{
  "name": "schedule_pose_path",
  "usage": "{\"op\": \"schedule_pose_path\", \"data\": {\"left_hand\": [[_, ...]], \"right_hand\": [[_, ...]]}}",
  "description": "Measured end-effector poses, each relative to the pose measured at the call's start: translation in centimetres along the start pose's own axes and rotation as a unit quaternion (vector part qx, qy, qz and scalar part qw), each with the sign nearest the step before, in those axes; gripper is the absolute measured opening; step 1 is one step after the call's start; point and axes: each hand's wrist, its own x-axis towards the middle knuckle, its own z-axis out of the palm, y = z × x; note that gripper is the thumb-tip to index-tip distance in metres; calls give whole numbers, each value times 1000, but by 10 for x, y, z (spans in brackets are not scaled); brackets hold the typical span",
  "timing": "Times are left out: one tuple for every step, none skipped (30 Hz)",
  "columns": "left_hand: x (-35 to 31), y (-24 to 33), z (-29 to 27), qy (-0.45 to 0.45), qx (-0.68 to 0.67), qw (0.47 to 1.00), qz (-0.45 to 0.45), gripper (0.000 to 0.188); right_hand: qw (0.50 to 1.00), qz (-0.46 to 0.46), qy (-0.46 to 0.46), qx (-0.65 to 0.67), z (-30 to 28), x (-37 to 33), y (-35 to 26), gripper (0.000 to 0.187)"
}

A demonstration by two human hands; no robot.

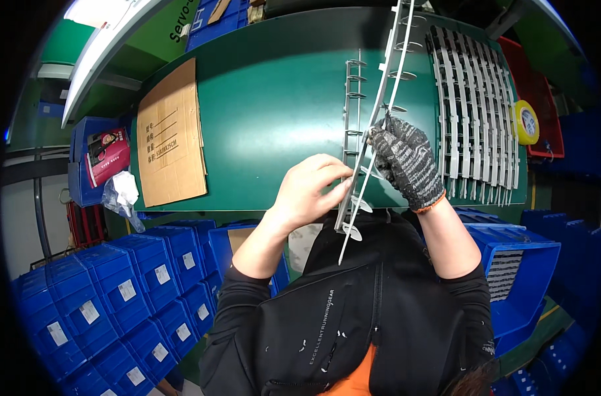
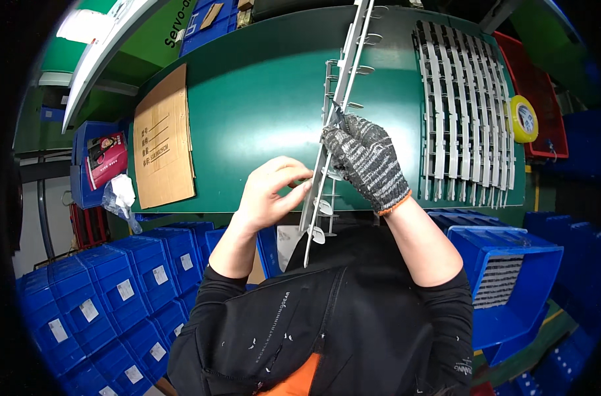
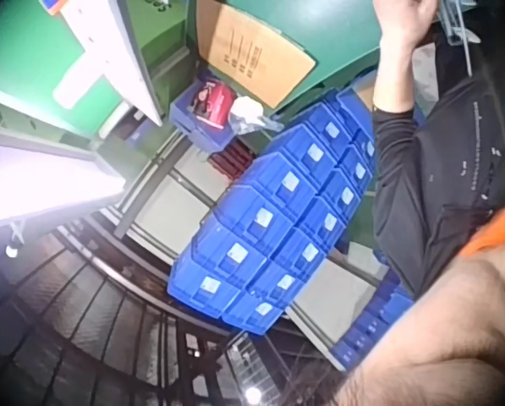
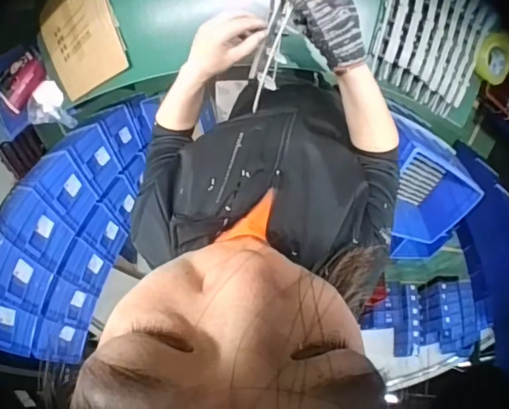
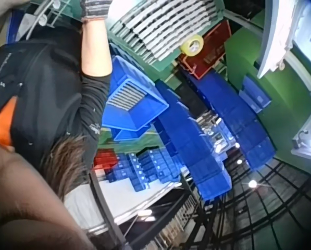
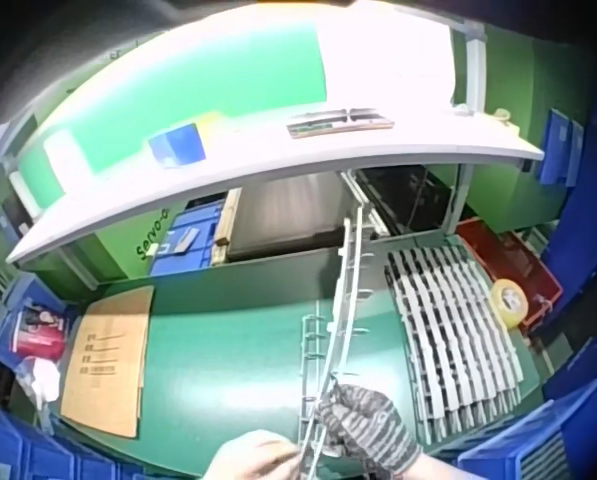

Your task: The person trims plastic pieces using a blade, fits them together by hand to assemble plastic racks, and places the assembled racks onto a stack on the table.

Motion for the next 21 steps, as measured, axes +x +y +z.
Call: {"op": "schedule_pose_path", "data": {"left_hand": [[2,-1,-2,-3,-1,1000,0,14],[4,-1,-5,-28,20,999,33,14],[6,-1,-6,-54,42,995,66,14],[8,0,-6,-63,33,995,70,13],[9,0,-5,-67,32,995,73,13],[10,0,-5,-80,23,994,78,13],[10,1,-4,-92,15,992,83,12],[11,0,-4,-94,14,992,85,12],[10,0,-3,-99,6,991,84,12],[8,-1,-2,-104,-3,991,84,11],[8,-1,-1,-104,-2,991,83,11],[7,0,1,-98,3,992,79,11],[7,0,2,-92,9,993,74,10],[6,0,4,-92,9,993,74,10],[6,-1,5,-97,-20,994,52,8],[4,-2,6,-102,-49,993,29,5],[2,-4,7,-102,-49,993,29,5],[-1,-8,9,-109,-147,981,-63,5],[-4,-11,10,-115,-242,951,-155,6],[-8,-14,10,-118,-326,911,-224,9],[-9,-15,11,-117,-327,911,-224,9]], "right_hand": [[1000,-22,-16,-13,0,2,2,16],[996,-75,-16,-36,1,5,11,16],[999,13,-33,5,2,2,4,17],[997,-67,-25,-38,3,4,13,18],[986,-145,-17,-81,4,6,21,19],[977,-122,-32,-171,2,6,14,21],[977,-121,-29,-170,1,6,18,21],[940,-245,-26,-236,-1,8,26,20],[882,-365,-24,-297,-2,8,29,20],[938,-244,-60,-239,-1,5,26,18],[938,-244,-60,-239,-1,4,25,18],[945,-223,-63,-229,-2,2,25,18],[952,-203,-66,-219,-2,1,25,18],[952,-203,-65,-219,-3,0,26,18],[950,-208,-72,-224,-5,0,27,18],[948,-210,-76,-226,-5,-1,26,19],[947,-212,-79,-228,-5,-2,26,19],[965,-169,-78,-186,-5,-3,22,19],[979,-125,-76,-144,-4,-4,19,19],[983,-123,-49,-124,0,-5,14,18],[983,-123,-49,-125,-1,-6,11,18]]}}
